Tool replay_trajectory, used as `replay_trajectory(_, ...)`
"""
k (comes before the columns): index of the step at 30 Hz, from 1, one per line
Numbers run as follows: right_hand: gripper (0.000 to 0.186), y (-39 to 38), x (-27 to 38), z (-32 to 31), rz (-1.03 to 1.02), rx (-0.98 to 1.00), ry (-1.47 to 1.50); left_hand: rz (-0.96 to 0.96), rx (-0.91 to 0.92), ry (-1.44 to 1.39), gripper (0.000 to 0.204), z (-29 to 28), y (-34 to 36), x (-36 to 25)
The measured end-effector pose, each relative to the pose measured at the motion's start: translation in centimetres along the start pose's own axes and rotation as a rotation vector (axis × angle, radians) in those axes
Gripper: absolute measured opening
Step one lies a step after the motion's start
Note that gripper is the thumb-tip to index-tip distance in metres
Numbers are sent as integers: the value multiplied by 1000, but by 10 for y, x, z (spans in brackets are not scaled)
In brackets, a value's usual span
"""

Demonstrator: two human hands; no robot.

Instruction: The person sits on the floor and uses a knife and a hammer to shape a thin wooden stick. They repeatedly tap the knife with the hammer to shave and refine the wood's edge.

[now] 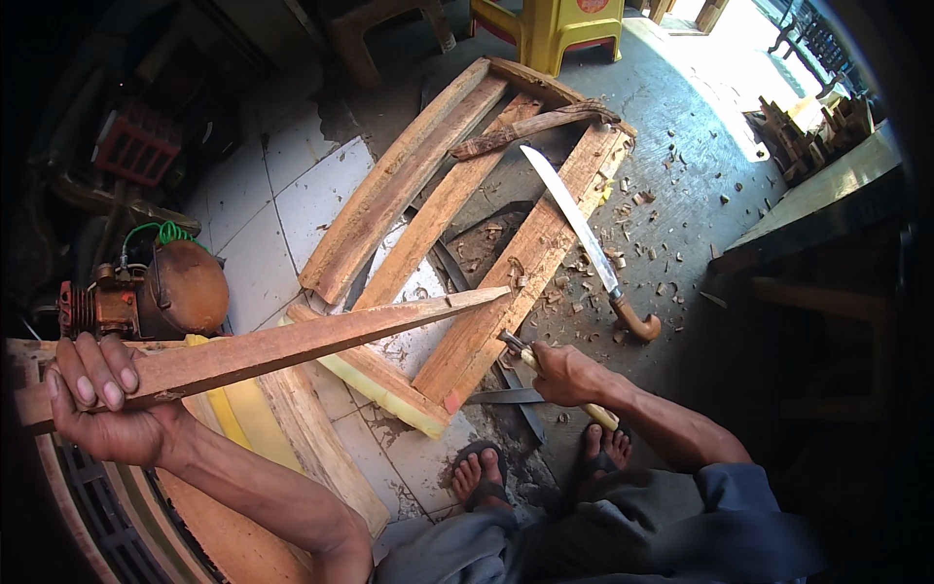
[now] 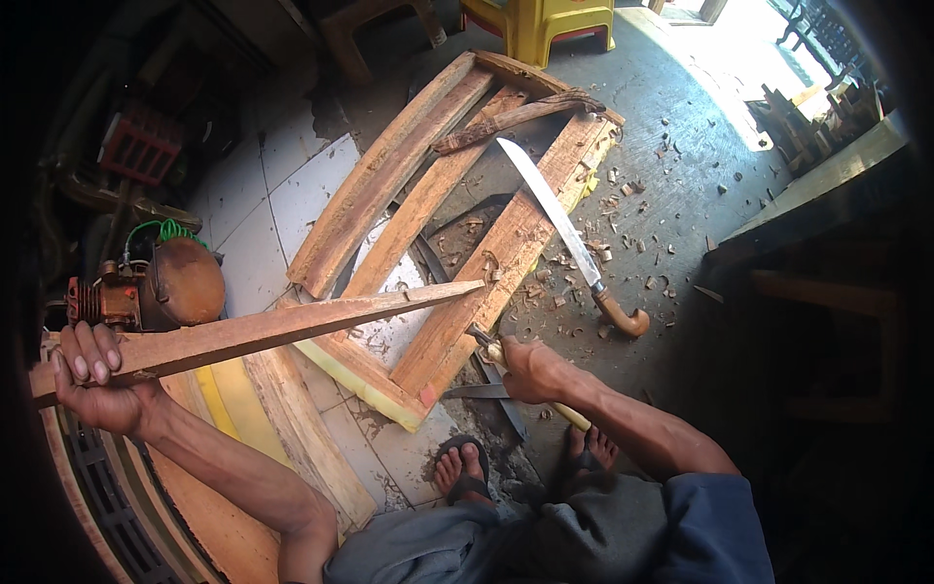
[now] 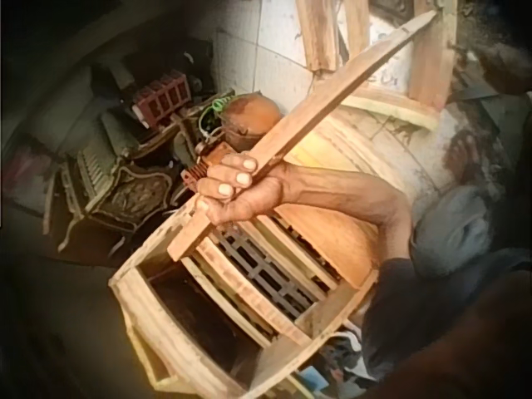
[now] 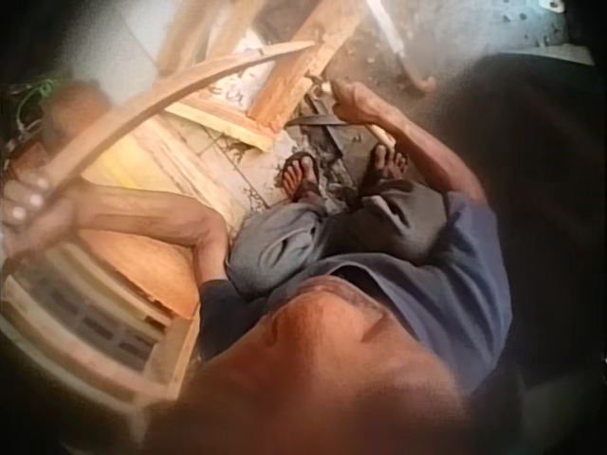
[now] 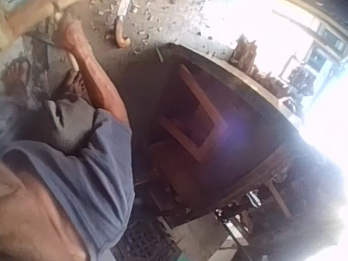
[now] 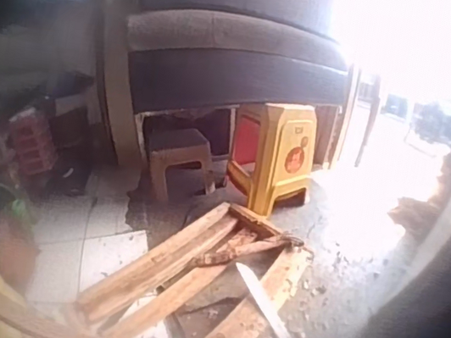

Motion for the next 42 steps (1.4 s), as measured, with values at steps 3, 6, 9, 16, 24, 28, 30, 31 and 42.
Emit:
replay_trajectory(3, 44, -15, 3, 2, 98, 146, 267, -1, -8, 2, 32, 13, 5, 1)
replay_trajectory(6, 34, -15, 10, -1, 75, 53, 479, 3, 65, -31, 31, 18, 9, 0)
replay_trajectory(9, 35, -11, 33, -2, 39, 126, 579, 3, 96, -52, 31, 23, 8, -2)
replay_trajectory(16, 32, -11, 46, -10, 185, 153, 699, -5, 149, -100, 30, 30, -1, -5)
replay_trajectory(24, 33, -12, 52, -18, 106, 143, 496, 16, 173, -138, 30, 38, -1, -7)
replay_trajectory(28, 37, -14, 51, -12, 122, 98, 557, 33, 181, -100, 32, 42, 2, -9)
replay_trajectory(30, 40, -16, 52, -5, 116, 87, 601, 63, 112, -48, 33, 44, 2, -9)
replay_trajectory(31, 41, -16, 53, -3, 113, 82, 623, 77, 78, -22, 33, 44, 2, -10)
replay_trajectory(42, 46, -19, 55, 7, 112, 67, 686, 97, -12, 117, 34, 67, -11, -19)
Point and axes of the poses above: each hand's wrist, its own y-axis towards the middle knuckle, its own z-axis out of the palm, x = y × z, the point moved 7 cm from there along y, towards the middle knuckle, and after that the axes turned 8 degrees about -x, right-handed, at the moved point
